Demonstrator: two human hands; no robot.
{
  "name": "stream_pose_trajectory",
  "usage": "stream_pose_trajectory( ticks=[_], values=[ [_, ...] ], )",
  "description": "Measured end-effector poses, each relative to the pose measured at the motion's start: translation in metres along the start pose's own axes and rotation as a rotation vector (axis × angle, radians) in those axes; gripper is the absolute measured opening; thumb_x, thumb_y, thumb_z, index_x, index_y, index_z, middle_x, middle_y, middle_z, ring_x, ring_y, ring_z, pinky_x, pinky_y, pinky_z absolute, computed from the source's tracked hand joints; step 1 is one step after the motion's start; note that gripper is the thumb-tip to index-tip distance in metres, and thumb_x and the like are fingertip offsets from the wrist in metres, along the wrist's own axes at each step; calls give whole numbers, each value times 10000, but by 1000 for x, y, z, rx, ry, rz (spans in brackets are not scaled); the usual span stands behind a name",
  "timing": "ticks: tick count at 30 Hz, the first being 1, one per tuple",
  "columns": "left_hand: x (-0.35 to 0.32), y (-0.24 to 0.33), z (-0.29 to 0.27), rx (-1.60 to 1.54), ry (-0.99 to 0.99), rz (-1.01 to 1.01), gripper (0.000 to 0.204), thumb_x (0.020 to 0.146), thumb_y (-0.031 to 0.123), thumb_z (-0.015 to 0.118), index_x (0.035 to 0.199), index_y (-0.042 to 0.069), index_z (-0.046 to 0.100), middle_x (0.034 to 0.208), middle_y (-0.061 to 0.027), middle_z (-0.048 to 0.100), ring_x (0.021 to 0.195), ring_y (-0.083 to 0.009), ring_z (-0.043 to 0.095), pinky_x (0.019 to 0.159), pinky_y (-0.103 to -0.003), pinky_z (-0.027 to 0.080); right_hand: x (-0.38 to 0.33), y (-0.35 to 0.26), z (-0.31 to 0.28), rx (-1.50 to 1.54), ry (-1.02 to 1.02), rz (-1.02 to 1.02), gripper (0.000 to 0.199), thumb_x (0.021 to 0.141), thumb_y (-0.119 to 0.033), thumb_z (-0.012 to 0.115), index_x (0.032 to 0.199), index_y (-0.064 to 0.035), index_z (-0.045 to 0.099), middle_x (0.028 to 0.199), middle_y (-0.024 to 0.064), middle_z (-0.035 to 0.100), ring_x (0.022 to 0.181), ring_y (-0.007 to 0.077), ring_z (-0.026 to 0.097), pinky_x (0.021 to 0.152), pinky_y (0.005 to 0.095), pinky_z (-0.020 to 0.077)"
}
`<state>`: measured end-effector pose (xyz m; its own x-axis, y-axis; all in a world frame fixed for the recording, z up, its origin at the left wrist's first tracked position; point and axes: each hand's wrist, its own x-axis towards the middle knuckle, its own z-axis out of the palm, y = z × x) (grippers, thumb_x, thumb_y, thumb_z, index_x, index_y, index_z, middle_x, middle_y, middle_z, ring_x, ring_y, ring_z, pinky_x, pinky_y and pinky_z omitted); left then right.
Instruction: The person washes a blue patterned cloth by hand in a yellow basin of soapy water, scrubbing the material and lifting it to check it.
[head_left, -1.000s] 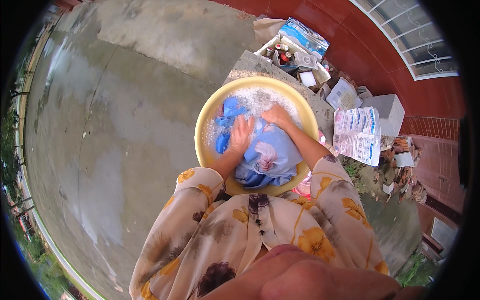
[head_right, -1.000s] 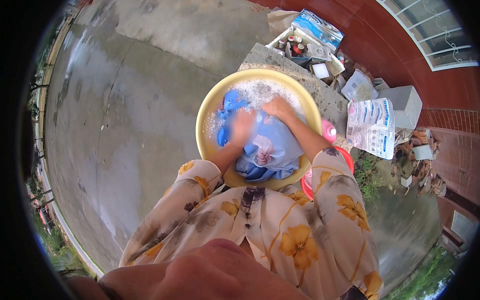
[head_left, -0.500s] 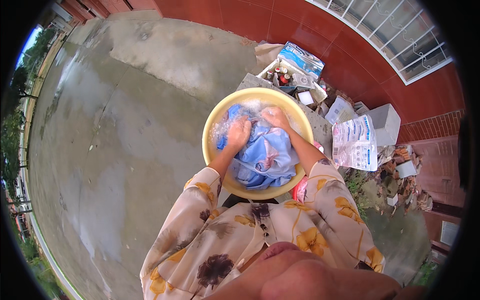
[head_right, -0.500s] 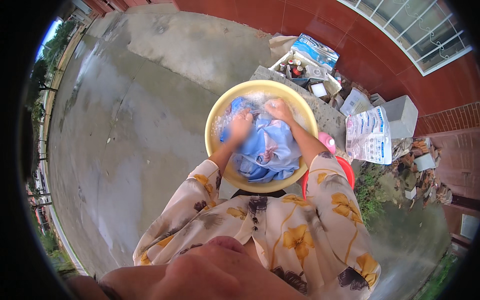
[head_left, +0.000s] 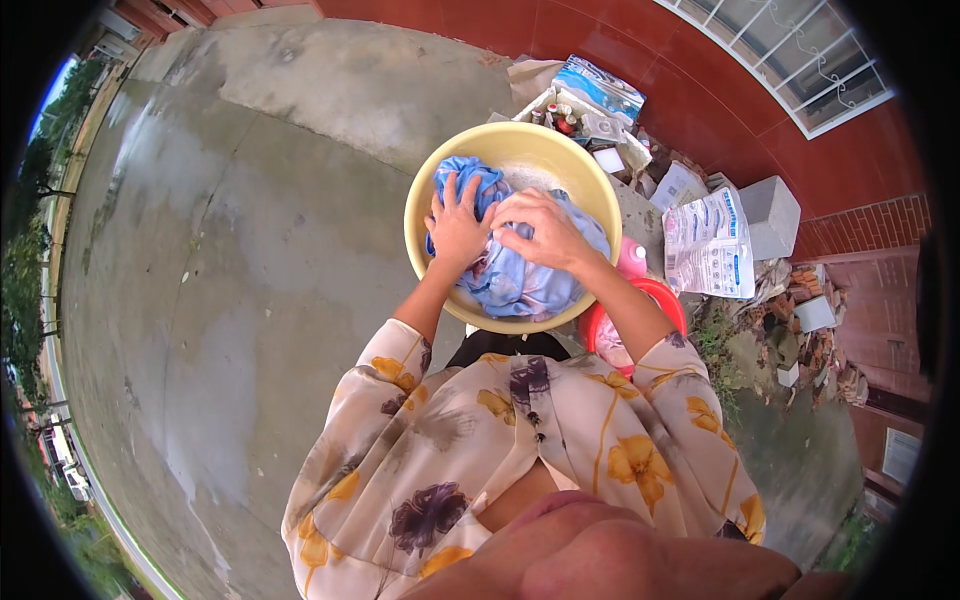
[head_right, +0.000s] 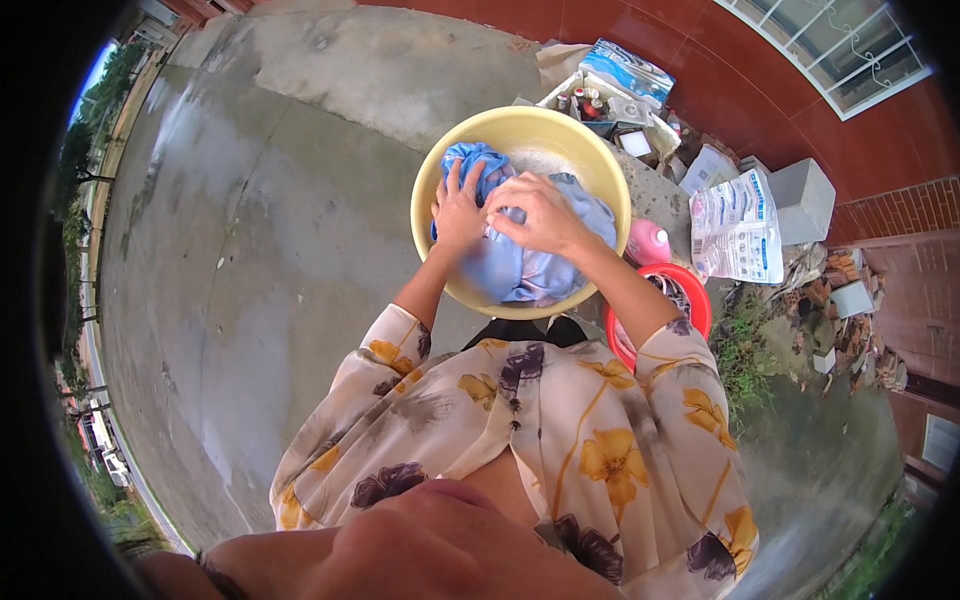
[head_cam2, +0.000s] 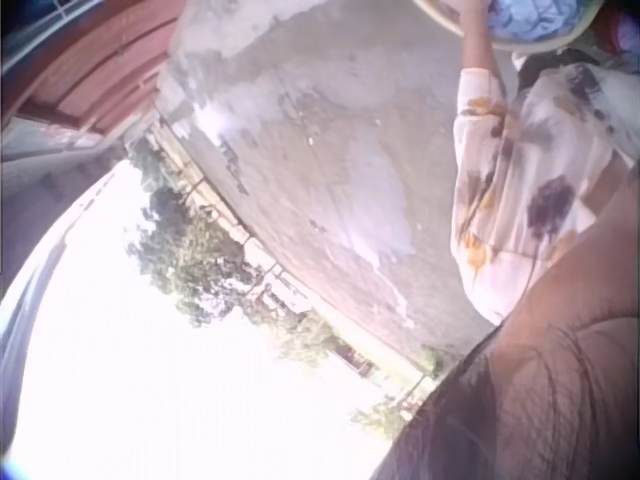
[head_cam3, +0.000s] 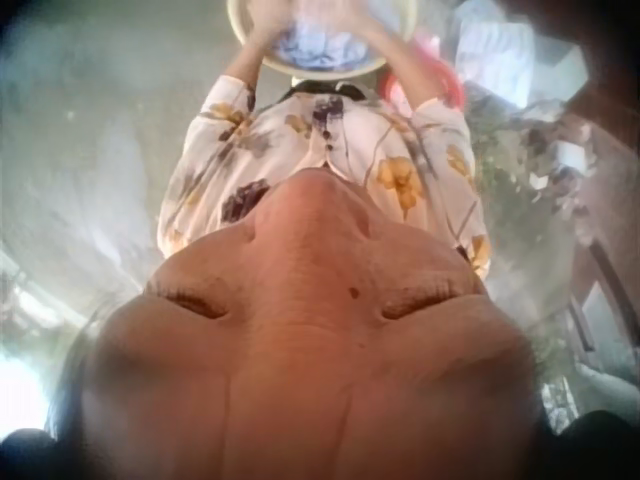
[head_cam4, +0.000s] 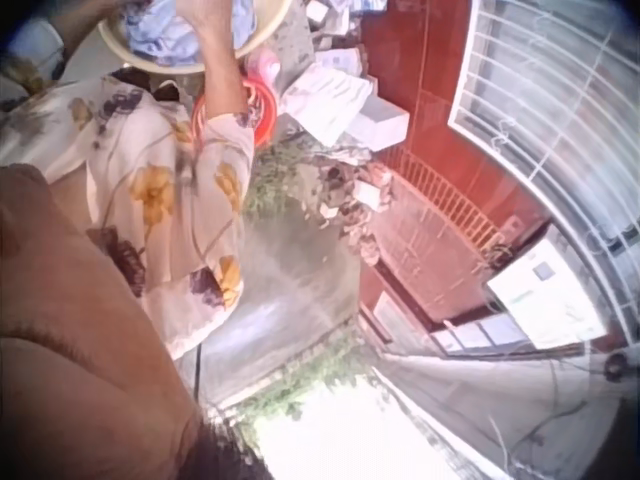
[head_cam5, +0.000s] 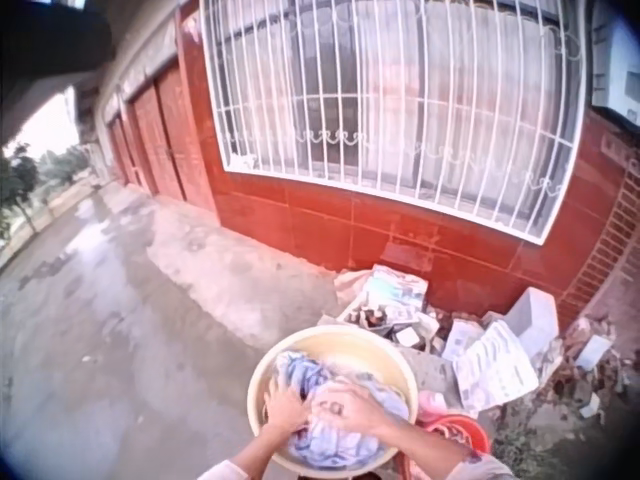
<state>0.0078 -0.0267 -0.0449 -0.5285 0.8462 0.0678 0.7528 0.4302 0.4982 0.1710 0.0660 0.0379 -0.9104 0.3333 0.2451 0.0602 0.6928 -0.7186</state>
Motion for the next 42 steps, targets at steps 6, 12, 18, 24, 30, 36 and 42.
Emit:
stream_pose_trajectory(
  ticks=[6, 12, 18, 24, 30, 36, 42],
  values=[
    [-18, 15, 52, 306, 127, 31, 607, 946, 176, 508, 1522, 267, 339, 1522, -194, 352, 1247, -489, 469, 942, -658, 390, -20, 88, 6, -199, 41, 718, 970, 764, -581, 725, 1543, -160, 327, 1572, 265, 285, 1446, 412, 309, 1171, 457, 289],
    [4, 3, 98, 338, 49, 133, 657, 891, 272, 580, 1508, 232, 357, 1301, -145, 444, 1005, -328, 522, 789, -537, 437, 3, 144, 25, -127, -19, 958, 1026, 727, -590, 719, 1552, -150, 297, 1542, 299, 307, 1408, 429, 370, 1143, 477, 330],
    [33, -8, 108, 241, -350, 94, 833, 759, 564, 709, 1429, 141, 450, 1305, -143, 468, 1102, -353, 517, 866, -505, 452, 10, 216, 43, -99, -266, 1027, 693, 798, -499, 689, 1318, -50, 598, 1266, 281, 609, 1224, 400, 567, 1054, 455, 428],
    [55, -43, 144, 58, -356, 104, 582, 839, 473, 687, 1264, 93, 567, 1116, -172, 572, 980, -325, 587, 828, -460, 480, -14, 285, 87, 1, -176, 880, 589, 829, -471, 700, 1215, -29, 652, 1140, 214, 664, 1081, 317, 614, 964, 408, 466],
    [85, -30, 118, -299, -63, 131, 382, 918, 382, 666, 1098, 45, 683, 928, -200, 675, 858, -296, 656, 790, -415, 509, -2, 257, 67, 309, 293, 571, 503, 861, -443, 710, 1113, -8, 705, 1014, 146, 720, 939, 234, 660, 875, 360, 505],
    [68, -42, 27, -949, -41, -174, 435, 935, 403, 681, 696, 41, 640, 606, 6, 523, 633, -104, 518, 610, -302, 434, 43, 125, -12, 247, 373, 561, 484, 841, -478, 729, 962, -10, 762, 813, 122, 741, 749, 194, 700, 736, 330, 527],
    [22, -10, -59, -43, -16, 56, 279, 915, 275, 625, 1103, 72, 591, 1162, -169, 630, 1038, -374, 595, 860, -496, 485, 17, 13, -38, -297, 172, -58, 244, 811, -281, 767, 914, -61, 745, 880, 93, 691, 787, 225, 659, 717, 327, 511]
  ],
)
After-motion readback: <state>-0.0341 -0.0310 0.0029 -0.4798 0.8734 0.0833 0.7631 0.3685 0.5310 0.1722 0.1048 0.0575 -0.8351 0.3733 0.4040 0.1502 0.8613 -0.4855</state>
